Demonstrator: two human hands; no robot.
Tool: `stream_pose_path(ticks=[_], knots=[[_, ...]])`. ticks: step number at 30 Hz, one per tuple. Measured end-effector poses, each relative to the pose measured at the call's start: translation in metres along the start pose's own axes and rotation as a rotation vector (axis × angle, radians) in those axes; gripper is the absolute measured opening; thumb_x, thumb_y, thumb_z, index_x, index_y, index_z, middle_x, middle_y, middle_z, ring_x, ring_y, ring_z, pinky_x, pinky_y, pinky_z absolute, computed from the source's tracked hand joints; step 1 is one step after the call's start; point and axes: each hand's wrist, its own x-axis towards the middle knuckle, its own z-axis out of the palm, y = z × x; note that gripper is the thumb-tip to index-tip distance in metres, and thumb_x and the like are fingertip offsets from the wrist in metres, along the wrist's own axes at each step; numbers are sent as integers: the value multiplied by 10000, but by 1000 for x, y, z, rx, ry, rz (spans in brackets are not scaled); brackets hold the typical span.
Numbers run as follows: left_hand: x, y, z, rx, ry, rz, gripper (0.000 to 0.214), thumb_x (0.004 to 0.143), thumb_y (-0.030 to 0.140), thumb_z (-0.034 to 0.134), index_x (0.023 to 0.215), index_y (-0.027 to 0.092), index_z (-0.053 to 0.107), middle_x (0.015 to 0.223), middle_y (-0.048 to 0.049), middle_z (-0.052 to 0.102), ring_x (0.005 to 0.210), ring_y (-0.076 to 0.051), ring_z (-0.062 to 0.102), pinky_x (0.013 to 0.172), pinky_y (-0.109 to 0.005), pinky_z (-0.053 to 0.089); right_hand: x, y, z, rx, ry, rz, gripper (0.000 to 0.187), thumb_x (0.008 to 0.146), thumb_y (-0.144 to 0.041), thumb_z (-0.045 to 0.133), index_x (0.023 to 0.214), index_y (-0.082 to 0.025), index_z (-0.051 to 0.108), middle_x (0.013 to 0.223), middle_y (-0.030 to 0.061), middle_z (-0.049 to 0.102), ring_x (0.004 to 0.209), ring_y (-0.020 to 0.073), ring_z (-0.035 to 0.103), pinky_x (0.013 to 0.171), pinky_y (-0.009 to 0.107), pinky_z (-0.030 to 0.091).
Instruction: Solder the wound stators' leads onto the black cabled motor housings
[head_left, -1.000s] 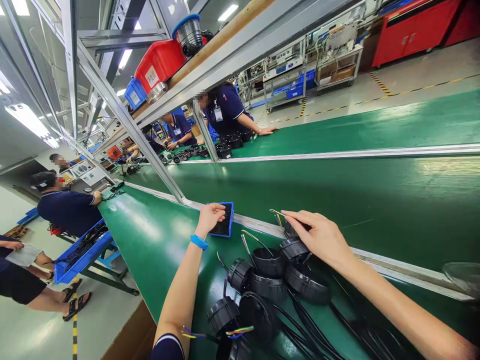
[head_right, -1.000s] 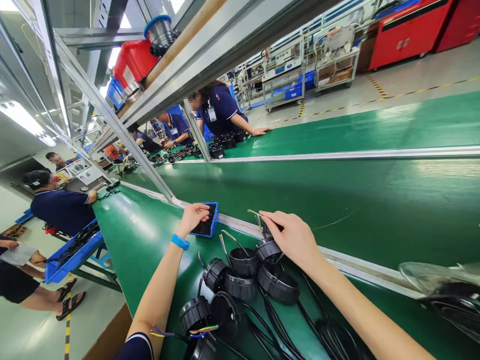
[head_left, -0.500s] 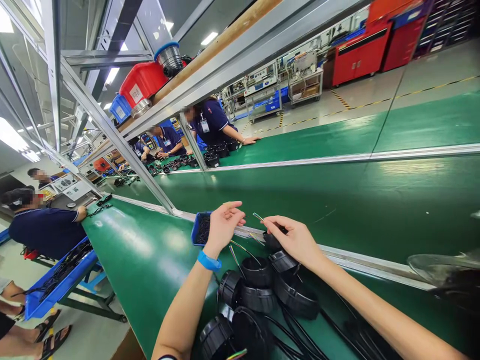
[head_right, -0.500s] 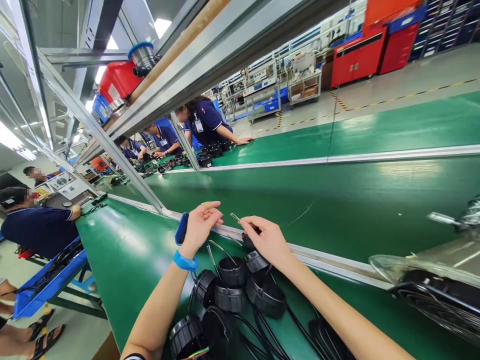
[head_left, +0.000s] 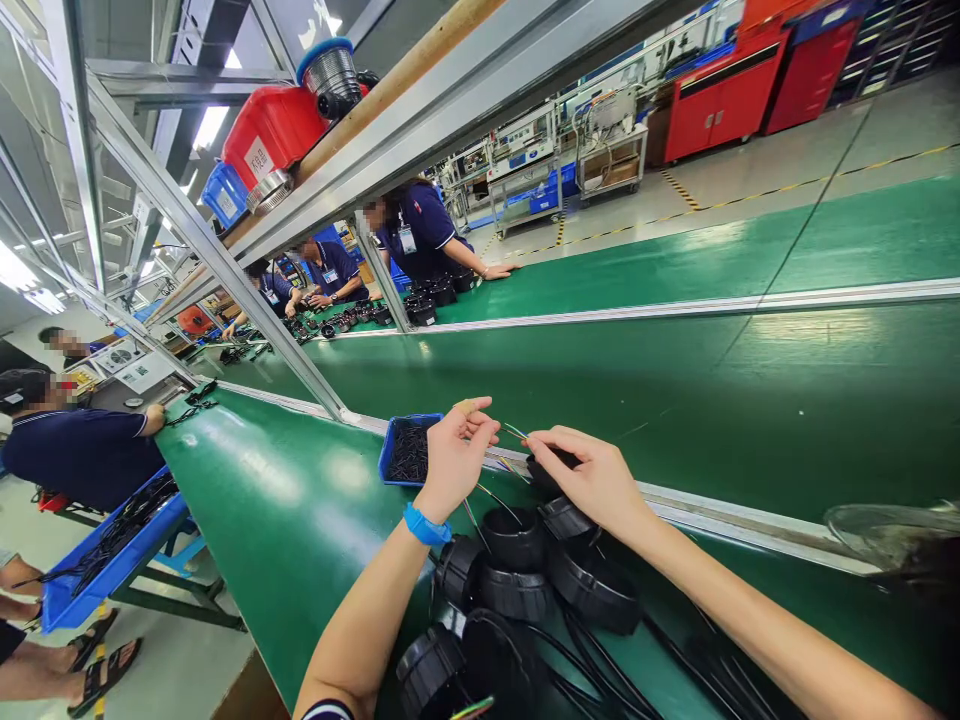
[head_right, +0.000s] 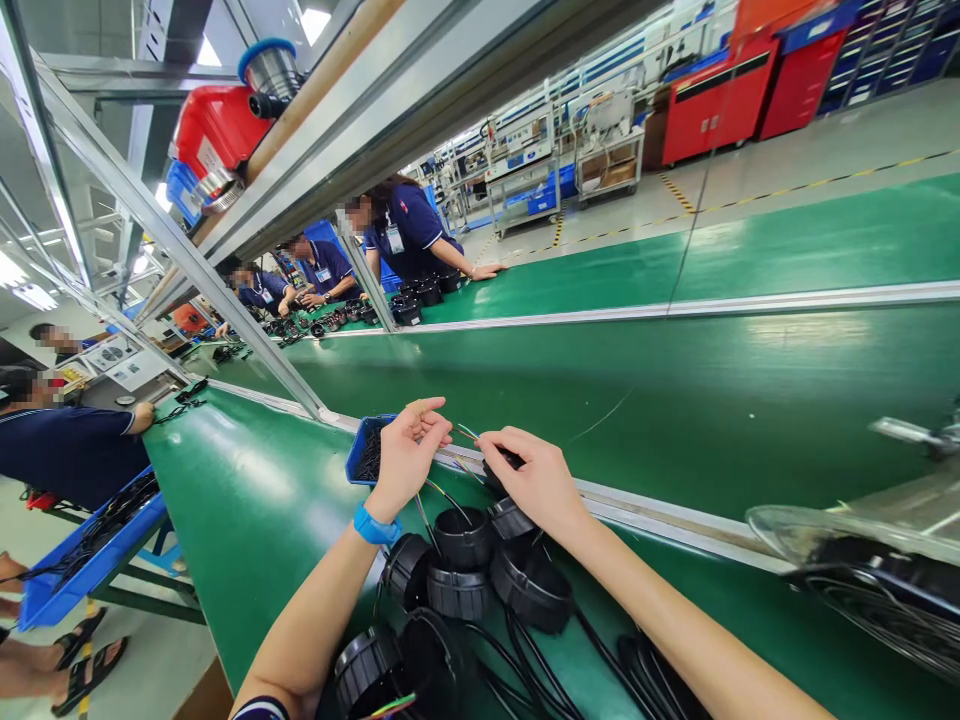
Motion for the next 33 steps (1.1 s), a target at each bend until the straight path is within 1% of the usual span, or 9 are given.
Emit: stream_pose_path(ticks=[5,10,13,16,18,21,23,27,33], knots=[[0,1,-2,43,-3,18,296,857,201,662,1152,175,663,787,9,660,669,-90,648,680,-226,528,-1,-1,0,-3,-10,-11,307,951,-437,543,848,-225,739,785,37,683,726,192,623,654,308,453],[-4,0,3,73,-61,12,305,853,206,668,1156,172,657,784,10,673,665,-94,655,669,-224,525,-1,0,0,-7,-12,-21,340,958,-481,537,871,-225,743,753,29,660,688,185,602,626,306,447],[-6,-3,7,58,-71,-22,310,836,224,687,1139,168,659,783,7,684,658,-103,666,648,-228,531,0,2,1,3,-11,-15,385,959,-528,526,873,-223,745,753,37,664,695,193,609,645,314,457],[-5,-2,6,10,-76,-70,359,799,245,732,1140,164,654,739,15,681,627,-113,667,631,-237,537,0,2,0,15,-17,5,443,957,-582,504,858,-223,743,756,48,679,713,207,627,666,326,472],[-3,1,3,-26,-48,-77,393,774,267,764,1136,160,652,715,19,675,617,-117,666,634,-243,538,1,1,0,23,-21,19,472,955,-608,489,839,-224,738,751,51,684,721,213,637,683,335,482],[1,7,-2,-85,64,-74,410,771,306,774,1128,153,643,725,14,673,627,-118,670,648,-247,545,2,-4,-1,34,-38,25,501,951,-634,474,807,-227,728,735,51,681,716,218,640,692,344,488],[2,9,-2,-104,112,-71,414,774,320,772,1127,150,639,732,11,673,629,-117,671,647,-246,547,2,-6,-1,37,-52,25,523,945,-656,465,792,-229,724,725,53,677,712,221,638,687,348,486],[-1,8,2,-88,103,-55,414,774,322,776,1128,150,647,730,10,672,630,-113,667,658,-246,548,3,-8,-1,44,-61,21,541,933,-680,463,775,-229,717,706,54,665,704,224,629,683,352,479],[-2,7,4,-102,141,-59,400,773,312,774,1115,148,646,718,15,667,619,-110,664,641,-238,540,1,-5,-1,61,-81,18,489,949,-625,477,774,-233,711,708,45,654,714,223,624,702,355,473]])
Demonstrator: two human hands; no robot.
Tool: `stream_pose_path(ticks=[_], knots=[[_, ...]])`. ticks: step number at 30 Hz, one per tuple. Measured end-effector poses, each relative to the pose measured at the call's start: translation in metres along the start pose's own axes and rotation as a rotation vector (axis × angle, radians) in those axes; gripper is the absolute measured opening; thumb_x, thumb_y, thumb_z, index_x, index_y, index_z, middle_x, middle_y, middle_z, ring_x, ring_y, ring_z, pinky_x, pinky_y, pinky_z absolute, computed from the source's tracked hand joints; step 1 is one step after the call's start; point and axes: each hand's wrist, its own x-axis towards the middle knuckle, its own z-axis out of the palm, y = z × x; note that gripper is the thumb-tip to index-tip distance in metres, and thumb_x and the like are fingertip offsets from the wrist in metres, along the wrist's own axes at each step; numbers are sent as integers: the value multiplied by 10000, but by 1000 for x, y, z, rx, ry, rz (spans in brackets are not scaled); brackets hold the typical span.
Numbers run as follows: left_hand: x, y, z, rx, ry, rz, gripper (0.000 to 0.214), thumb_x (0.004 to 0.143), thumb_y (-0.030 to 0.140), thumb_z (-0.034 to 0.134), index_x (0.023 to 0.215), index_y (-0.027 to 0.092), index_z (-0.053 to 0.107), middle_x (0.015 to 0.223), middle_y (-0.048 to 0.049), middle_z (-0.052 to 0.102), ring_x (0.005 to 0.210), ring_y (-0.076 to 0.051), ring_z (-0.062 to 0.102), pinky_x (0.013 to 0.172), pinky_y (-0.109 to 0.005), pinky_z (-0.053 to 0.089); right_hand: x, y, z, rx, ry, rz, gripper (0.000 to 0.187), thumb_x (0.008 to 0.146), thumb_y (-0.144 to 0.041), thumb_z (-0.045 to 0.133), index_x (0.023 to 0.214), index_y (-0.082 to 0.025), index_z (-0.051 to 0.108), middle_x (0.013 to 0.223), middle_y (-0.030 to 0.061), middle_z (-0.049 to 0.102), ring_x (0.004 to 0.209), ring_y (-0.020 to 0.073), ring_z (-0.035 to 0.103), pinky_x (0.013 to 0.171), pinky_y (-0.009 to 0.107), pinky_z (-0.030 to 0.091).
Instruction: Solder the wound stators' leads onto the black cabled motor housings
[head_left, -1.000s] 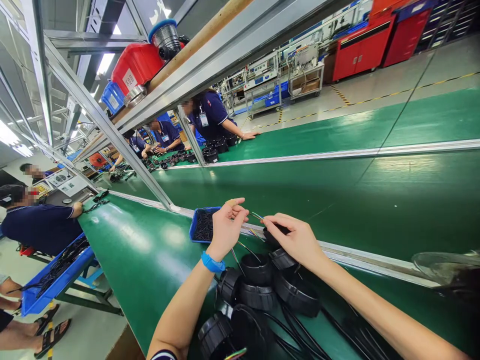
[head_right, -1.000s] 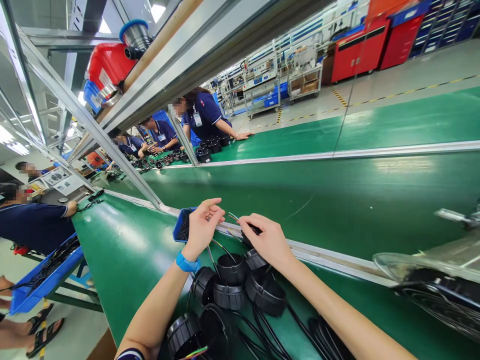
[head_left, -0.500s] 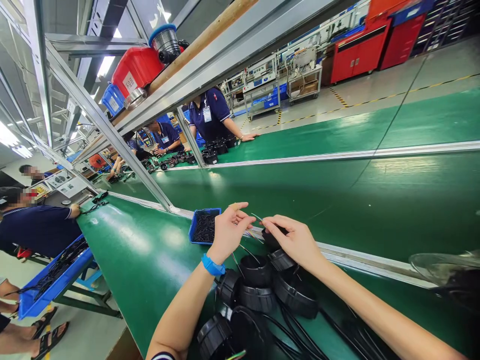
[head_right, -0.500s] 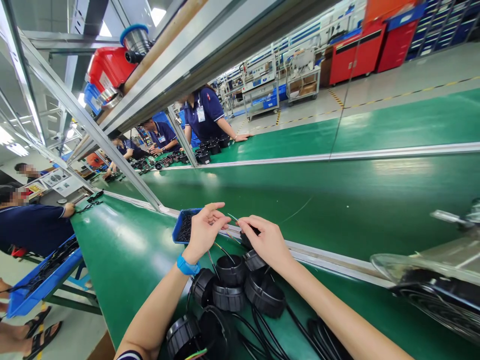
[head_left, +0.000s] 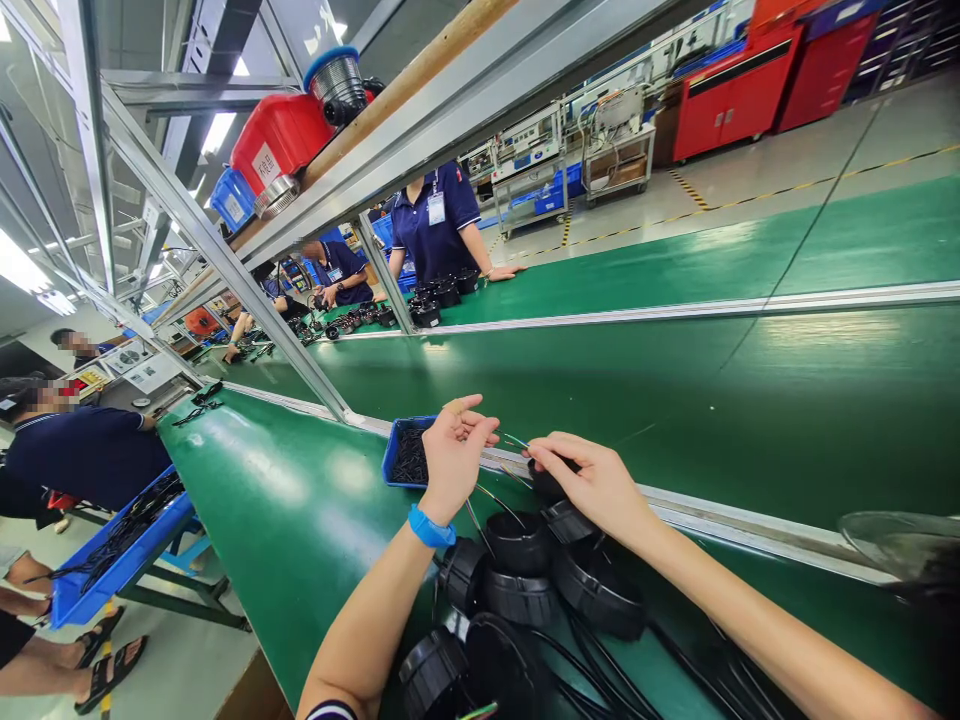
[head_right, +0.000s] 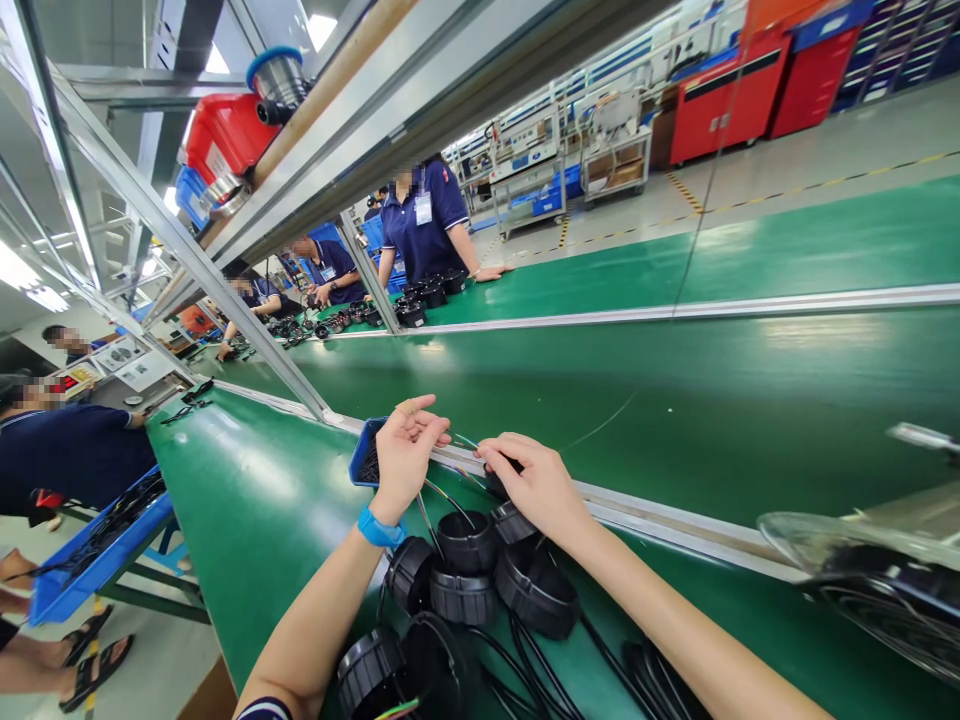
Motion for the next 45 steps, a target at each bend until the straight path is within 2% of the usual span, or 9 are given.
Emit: stream_pose_path(ticks=[8,12,17,31,35,38,41,45], knots=[[-4,-8,3,19,-97,-3,378,801,316,753,1136,160,672,731,9,686,630,-112,674,658,-238,563,0,-2,0,-6,-11,-13,466,954,-592,483,745,-235,697,704,45,650,711,224,614,694,359,467],[-4,-8,2,-8,-176,-37,404,850,368,702,1200,169,672,841,-40,746,692,-132,705,701,-266,597,1,-3,0,-5,-5,-4,469,951,-596,479,734,-238,689,696,46,648,702,225,610,688,361,467],[-2,1,-4,46,-112,18,394,865,352,696,1211,166,671,868,-59,755,730,-132,706,717,-254,588,1,-4,0,-2,7,0,475,950,-598,476,737,-232,690,698,52,656,699,225,616,679,358,479],[-2,-5,-8,276,-162,206,312,917,271,619,1220,231,683,847,-4,745,724,-124,687,757,-259,562,2,-6,-1,-14,-5,-17,491,951,-595,477,695,-232,683,694,50,659,692,220,623,674,354,482],[-1,-8,-9,436,-173,326,283,885,265,673,1161,250,734,820,-16,754,712,-153,676,770,-288,551,2,-7,-1,-20,-5,-18,514,941,-630,471,687,-236,681,683,52,657,680,222,617,664,358,475],[-1,-7,-9,473,-175,376,187,906,299,658,1038,243,778,854,-43,760,735,-172,674,766,-305,547,1,-5,0,-25,2,-16,502,944,-621,474,699,-236,685,686,48,656,681,221,621,668,356,479],[-3,-4,-8,434,-210,385,244,959,339,577,941,214,786,949,-77,746,839,-178,680,783,-302,547,1,-4,0,-30,23,-9,485,952,-607,467,757,-230,703,701,48,667,688,221,631,679,356,490],[-4,-2,-5,380,-252,331,189,902,342,660,959,203,775,996,-85,733,852,-173,679,770,-293,554,1,-5,0,-37,33,-4,475,952,-600,473,773,-231,712,706,49,681,688,221,640,676,356,496]])
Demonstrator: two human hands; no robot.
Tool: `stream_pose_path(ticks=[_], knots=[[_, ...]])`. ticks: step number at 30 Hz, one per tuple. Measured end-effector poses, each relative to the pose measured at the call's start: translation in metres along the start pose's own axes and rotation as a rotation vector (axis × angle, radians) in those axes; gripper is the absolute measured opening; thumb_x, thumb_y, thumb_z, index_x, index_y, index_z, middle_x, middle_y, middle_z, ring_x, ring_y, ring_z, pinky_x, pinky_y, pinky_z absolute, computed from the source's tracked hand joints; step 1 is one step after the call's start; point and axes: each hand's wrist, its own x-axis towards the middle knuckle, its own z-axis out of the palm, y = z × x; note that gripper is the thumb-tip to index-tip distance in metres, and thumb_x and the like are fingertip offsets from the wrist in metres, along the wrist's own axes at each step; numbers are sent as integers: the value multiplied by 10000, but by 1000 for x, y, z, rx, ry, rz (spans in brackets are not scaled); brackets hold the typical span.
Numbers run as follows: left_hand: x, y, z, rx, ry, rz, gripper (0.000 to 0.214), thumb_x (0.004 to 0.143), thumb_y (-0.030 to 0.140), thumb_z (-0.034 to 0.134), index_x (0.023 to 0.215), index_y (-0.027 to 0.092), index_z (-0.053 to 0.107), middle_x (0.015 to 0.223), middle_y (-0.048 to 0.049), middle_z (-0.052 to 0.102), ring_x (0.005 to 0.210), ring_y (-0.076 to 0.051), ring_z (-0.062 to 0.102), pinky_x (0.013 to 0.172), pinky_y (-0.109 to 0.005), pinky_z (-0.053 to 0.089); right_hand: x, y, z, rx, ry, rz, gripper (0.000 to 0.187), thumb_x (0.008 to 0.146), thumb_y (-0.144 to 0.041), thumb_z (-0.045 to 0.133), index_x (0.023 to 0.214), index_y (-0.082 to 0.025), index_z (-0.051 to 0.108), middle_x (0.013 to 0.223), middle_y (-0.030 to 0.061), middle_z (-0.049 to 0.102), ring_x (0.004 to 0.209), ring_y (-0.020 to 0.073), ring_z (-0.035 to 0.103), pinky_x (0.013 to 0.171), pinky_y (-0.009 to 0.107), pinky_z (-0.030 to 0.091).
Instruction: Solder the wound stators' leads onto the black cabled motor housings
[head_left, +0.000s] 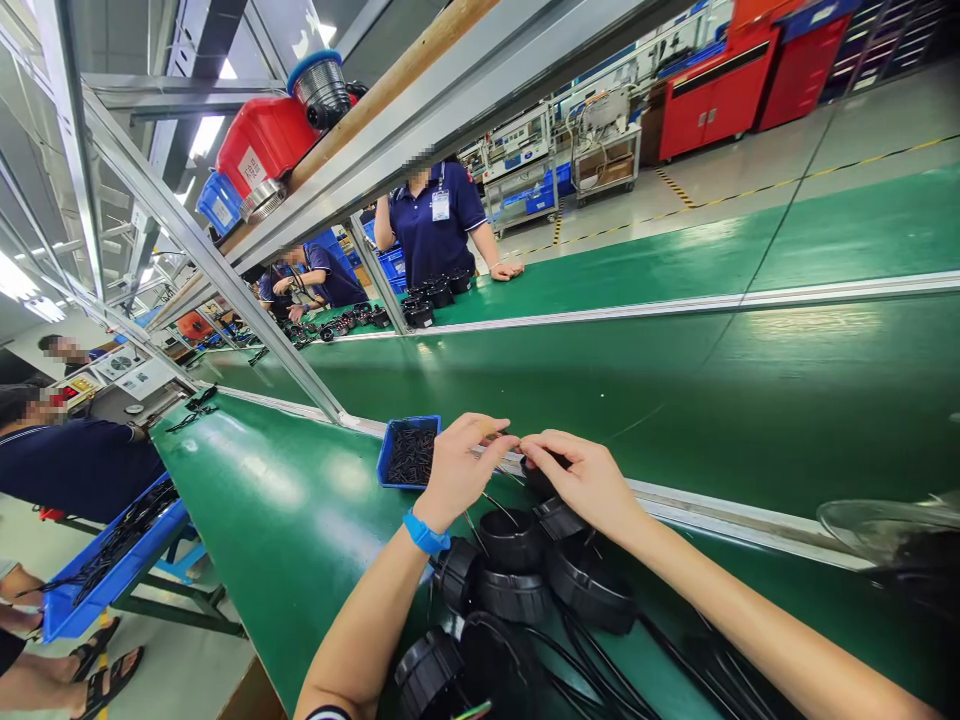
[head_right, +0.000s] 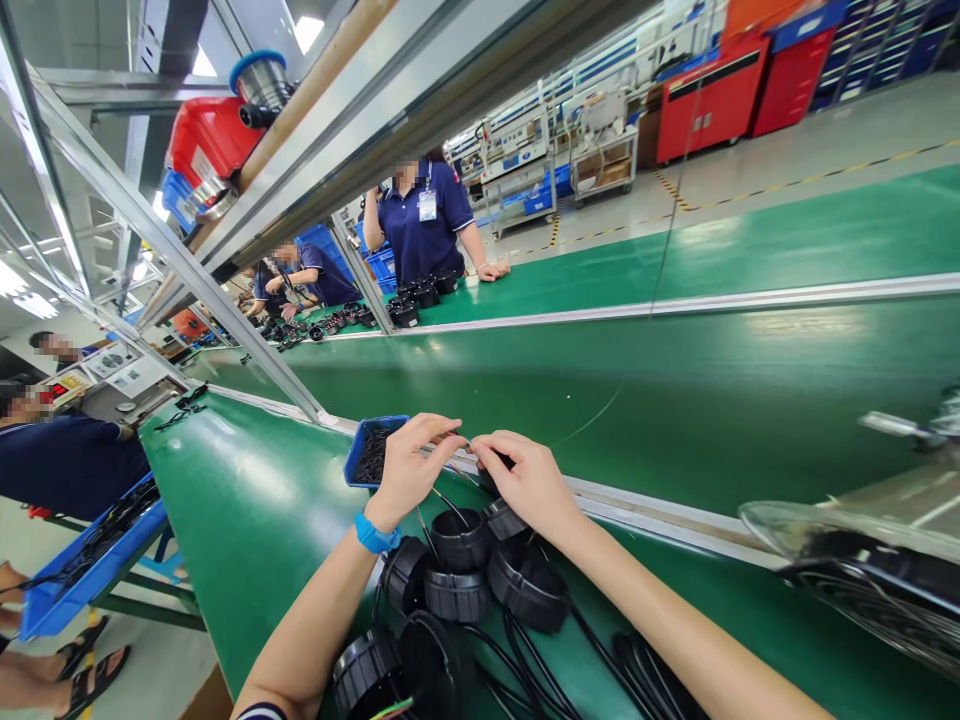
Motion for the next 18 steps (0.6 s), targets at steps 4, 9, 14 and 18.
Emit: stream_pose_path(ticks=[4,9,14,18], knots=[[1,-2,4,-195,5,-273,191,831,348,730,855,159,748,825,-74,735,771,-175,690,737,-300,567,0,0,1,-13,11,1,435,952,-562,488,803,-238,739,728,48,707,702,222,661,690,355,517],[3,-1,5,-442,6,-494,254,724,296,814,858,119,691,715,-41,691,671,-145,684,702,-282,577,2,7,-2,-5,-18,33,335,893,-515,583,917,-248,784,924,65,780,838,257,728,785,381,575],[1,8,5,-368,39,-421,214,767,172,744,962,120,676,805,-32,690,697,-106,673,696,-231,559,4,8,-8,41,-82,147,373,830,-441,628,1117,-237,751,949,42,790,912,265,747,873,390,583],[-2,11,6,-206,-35,-323,266,809,116,683,1073,143,675,868,-33,716,733,-101,681,710,-218,559,3,4,-8,94,-101,179,428,845,-421,603,1217,-233,700,925,33,793,912,264,751,856,383,586]])
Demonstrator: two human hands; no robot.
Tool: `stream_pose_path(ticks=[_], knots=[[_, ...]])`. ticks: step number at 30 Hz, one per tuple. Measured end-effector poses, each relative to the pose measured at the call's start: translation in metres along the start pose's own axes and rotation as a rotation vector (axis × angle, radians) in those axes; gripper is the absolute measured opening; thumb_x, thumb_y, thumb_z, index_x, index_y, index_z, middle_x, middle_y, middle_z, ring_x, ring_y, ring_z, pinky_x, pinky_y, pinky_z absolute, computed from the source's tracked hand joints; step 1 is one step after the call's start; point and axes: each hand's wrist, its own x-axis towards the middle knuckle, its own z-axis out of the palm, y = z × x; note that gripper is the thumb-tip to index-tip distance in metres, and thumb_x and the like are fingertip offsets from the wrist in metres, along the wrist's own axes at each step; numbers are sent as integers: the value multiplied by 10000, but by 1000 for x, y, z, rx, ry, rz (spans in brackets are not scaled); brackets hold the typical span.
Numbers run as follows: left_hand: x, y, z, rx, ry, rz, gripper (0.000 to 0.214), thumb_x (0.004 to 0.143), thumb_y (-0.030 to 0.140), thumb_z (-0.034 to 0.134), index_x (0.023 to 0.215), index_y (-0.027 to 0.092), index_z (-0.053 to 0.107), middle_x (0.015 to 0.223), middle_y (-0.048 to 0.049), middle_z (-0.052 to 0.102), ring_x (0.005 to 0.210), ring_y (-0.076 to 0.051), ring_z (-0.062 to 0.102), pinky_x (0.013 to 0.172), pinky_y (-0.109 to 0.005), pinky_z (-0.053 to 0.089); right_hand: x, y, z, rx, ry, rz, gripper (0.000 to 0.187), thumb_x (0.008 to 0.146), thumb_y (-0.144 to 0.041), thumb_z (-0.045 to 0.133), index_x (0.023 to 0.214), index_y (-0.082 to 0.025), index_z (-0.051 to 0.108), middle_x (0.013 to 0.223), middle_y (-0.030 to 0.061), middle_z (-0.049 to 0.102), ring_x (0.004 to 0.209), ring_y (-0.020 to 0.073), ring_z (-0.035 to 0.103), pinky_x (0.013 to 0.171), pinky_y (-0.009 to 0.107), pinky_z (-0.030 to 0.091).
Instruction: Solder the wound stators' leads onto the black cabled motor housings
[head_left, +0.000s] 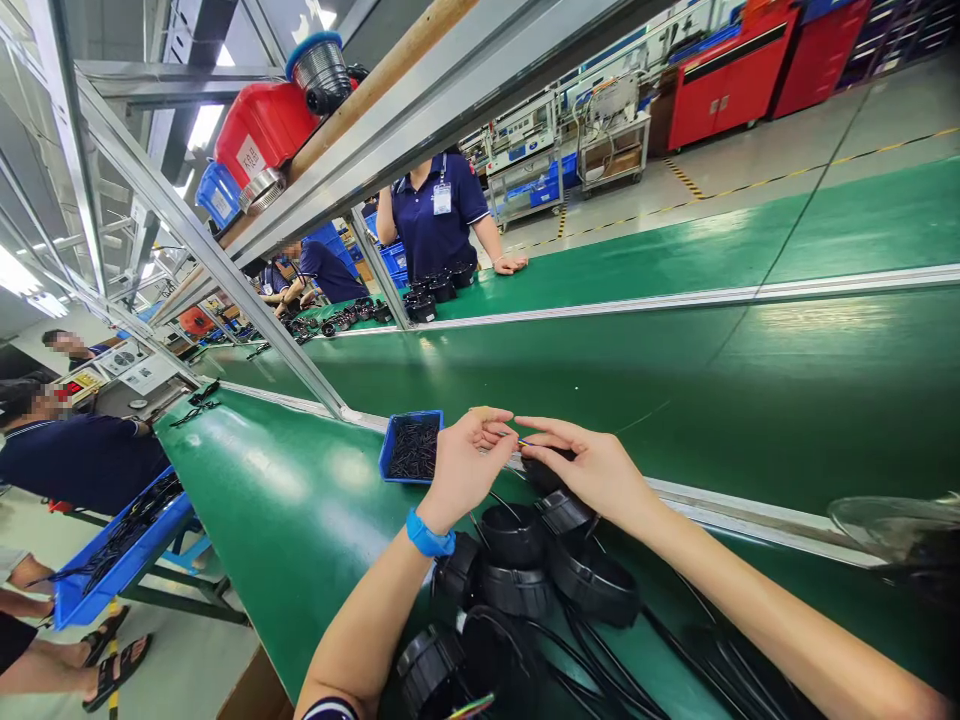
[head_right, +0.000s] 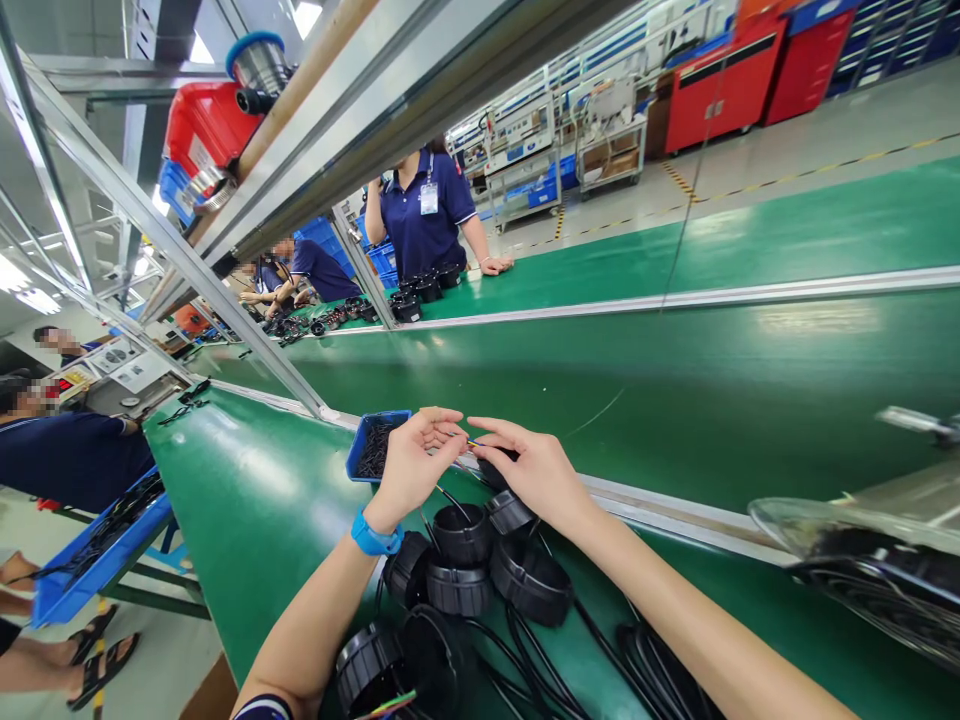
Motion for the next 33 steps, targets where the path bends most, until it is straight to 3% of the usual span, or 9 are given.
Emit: stream_pose_path(ticks=[7,11,15,18,22,24,27,30,33], knots=[[-1,1,-1,129,-103,43,446,847,120,680,1285,171,619,942,-47,746,807,-128,714,789,-261,593,-2,0,4,19,31,-16,430,841,-472,609,1187,-232,695,917,49,792,869,266,757,830,390,595],[8,4,-26,204,-71,83,663,762,231,818,1368,177,555,1094,-87,719,889,-155,704,812,-274,586,5,9,-8,-47,85,15,481,841,-514,603,1221,-226,669,897,51,789,880,263,748,876,400,567],[21,-4,-70,720,-35,0,232,922,310,648,1089,155,694,944,-76,733,866,-175,694,839,-300,552,15,27,-32,-312,198,157,544,803,-452,599,1286,-201,614,842,56,779,829,292,733,830,442,547],[27,-19,-91,1261,-159,-222,221,939,337,610,964,147,719,1017,-131,735,1020,-264,689,906,-372,525,16,27,-42,-499,245,246,686,801,-407,595,1414,-117,493,967,142,767,884,345,715,784,465,537],[31,-40,-95,1373,-264,-336,258,879,346,682,1011,126,715,1107,-176,721,1093,-310,674,917,-392,522,7,5,-33,-793,432,-24,809,909,-414,518,1520,50,264,1392,339,516,1227,437,558,921,513,491],[33,-47,-94,1363,-290,-335,289,870,359,691,1059,140,706,1134,-162,719,1106,-297,670,920,-377,523,3,-5,-25,-896,427,-248,602,968,-378,444,1426,14,450,1432,310,487,1314,424,480,1003,526,446],[35,-53,-96,1357,-296,-322,291,873,320,680,1106,146,694,1158,-152,714,1124,-291,661,932,-373,519,-3,-17,-19,-956,292,-408,368,998,-342,418,972,-133,720,1188,193,664,1162,350,583,944,484,473],[37,-57,-99,1347,-290,-303,242,881,263,650,1087,148,705,1127,-146,722,1112,-293,662,934,-379,518,-8,-28,-27,-1026,231,-288,431,998,-370,446,695,-178,686,862,113,690,822,265,636,691,388,484],[38,-58,-101,1323,-278,-287,192,894,187,585,1008,164,739,1066,-135,737,1080,-284,672,927,-374,518,-13,-39,-38,-1055,182,-93,457,991,-448,465,665,-203,671,688,56,655,589,216,582,497,336,370]])
